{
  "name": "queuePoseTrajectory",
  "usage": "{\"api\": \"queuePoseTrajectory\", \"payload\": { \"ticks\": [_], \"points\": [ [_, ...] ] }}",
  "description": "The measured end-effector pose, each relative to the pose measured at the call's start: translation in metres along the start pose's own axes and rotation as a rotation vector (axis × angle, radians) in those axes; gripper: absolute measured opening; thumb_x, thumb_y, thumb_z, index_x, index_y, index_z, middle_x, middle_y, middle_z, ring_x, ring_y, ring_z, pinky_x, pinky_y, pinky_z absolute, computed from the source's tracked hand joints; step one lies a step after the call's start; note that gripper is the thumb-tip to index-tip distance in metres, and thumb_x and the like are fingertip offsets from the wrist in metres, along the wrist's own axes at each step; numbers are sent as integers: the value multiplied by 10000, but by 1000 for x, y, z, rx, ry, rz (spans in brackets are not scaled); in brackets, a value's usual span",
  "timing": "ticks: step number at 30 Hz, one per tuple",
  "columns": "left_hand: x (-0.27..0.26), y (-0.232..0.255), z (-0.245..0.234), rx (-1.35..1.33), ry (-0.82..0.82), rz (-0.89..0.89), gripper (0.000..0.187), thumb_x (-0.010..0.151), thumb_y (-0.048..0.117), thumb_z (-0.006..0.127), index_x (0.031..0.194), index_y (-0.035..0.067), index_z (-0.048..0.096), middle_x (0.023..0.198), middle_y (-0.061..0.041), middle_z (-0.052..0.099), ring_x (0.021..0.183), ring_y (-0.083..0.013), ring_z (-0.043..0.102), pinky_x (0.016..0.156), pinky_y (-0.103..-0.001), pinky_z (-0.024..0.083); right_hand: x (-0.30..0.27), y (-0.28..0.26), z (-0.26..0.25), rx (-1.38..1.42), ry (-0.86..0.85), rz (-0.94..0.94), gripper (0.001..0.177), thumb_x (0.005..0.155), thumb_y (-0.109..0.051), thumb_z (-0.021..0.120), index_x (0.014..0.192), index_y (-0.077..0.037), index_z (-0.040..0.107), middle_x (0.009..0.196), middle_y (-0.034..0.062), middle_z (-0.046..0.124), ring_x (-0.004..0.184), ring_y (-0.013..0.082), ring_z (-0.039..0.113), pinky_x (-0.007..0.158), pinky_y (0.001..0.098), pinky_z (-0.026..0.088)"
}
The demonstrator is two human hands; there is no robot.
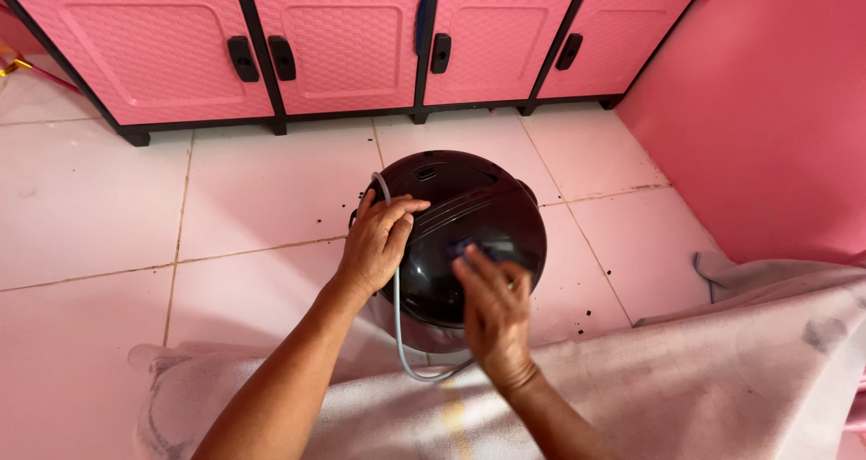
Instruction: The person wipes the exterior of a small pink and black appliance with a dark cloth. They rotate the appliance to clean multiple sides and the top, then place it back on the floor.
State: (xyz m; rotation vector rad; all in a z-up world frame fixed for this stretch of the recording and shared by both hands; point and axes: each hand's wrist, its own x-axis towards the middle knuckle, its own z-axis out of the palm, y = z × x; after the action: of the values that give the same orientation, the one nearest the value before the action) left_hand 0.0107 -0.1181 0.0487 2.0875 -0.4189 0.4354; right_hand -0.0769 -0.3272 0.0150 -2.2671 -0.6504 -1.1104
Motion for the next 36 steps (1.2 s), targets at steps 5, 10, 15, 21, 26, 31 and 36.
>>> {"api": "queuePoseTrajectory", "payload": {
  "ticks": [5, 10, 15, 21, 26, 31, 36],
  "points": [
    [5, -10, 1, 20, 4, 32, 190, 1002, 201, 565, 1054, 125, 731, 1253, -63, 735, 1479, -320, 424, 1255, -504, 266, 21, 22, -17, -29, -167, -167, 428, 889, 94, 642, 1244, -126, 733, 1353, 79, 696, 1091, 222, 604, 903, 343, 570],
    [1, -4, 9, 47, 66, -32, 197, 988, 208, 577, 1058, 136, 747, 1280, -92, 689, 1447, -327, 424, 1203, -512, 284, 38, 29, -23, -64, -55, 229, 315, 950, 53, 675, 1218, -94, 751, 1282, 81, 700, 1072, 239, 595, 877, 331, 593],
    [1, -6, 8, 25, 47, -65, 194, 974, 219, 580, 1047, 152, 746, 1313, -108, 681, 1458, -300, 428, 1211, -499, 298, 23, -8, -22, 48, -149, -55, 233, 892, -89, 739, 1121, -108, 780, 1129, 121, 663, 1039, 219, 609, 898, 326, 617],
    [2, -8, 16, 50, 102, -47, 180, 970, 199, 599, 1044, 148, 755, 1375, -184, 613, 1445, -333, 379, 1204, -524, 239, 46, 9, -33, 70, -144, 489, 158, 956, -69, 691, 1105, -78, 742, 1179, 110, 631, 1023, 214, 694, 805, 318, 615],
    [2, -8, 15, 58, 47, -55, 191, 998, 196, 555, 1043, 153, 735, 1112, -90, 741, 1478, -268, 451, 1299, -502, 216, 44, -13, -31, 116, -202, 410, 298, 825, -135, 817, 1091, -59, 707, 1176, 126, 584, 1026, 260, 691, 780, 350, 629],
    [3, -8, 17, 56, 115, -20, 175, 982, 197, 576, 1026, 139, 736, 1250, -118, 692, 1434, -306, 435, 1228, -504, 227, 51, -26, -35, 130, -272, 500, 359, 802, -115, 797, 1131, -59, 665, 1218, 149, 534, 1068, 262, 668, 808, 356, 620],
    [2, -8, 19, 71, 88, -34, 188, 996, 203, 557, 1029, 149, 734, 1182, -96, 719, 1444, -277, 451, 1266, -498, 208, 54, -27, -38, 119, -299, 483, 309, 850, -68, 740, 1154, -88, 686, 1223, 134, 558, 1124, 281, 664, 857, 368, 600]
  ]
}}
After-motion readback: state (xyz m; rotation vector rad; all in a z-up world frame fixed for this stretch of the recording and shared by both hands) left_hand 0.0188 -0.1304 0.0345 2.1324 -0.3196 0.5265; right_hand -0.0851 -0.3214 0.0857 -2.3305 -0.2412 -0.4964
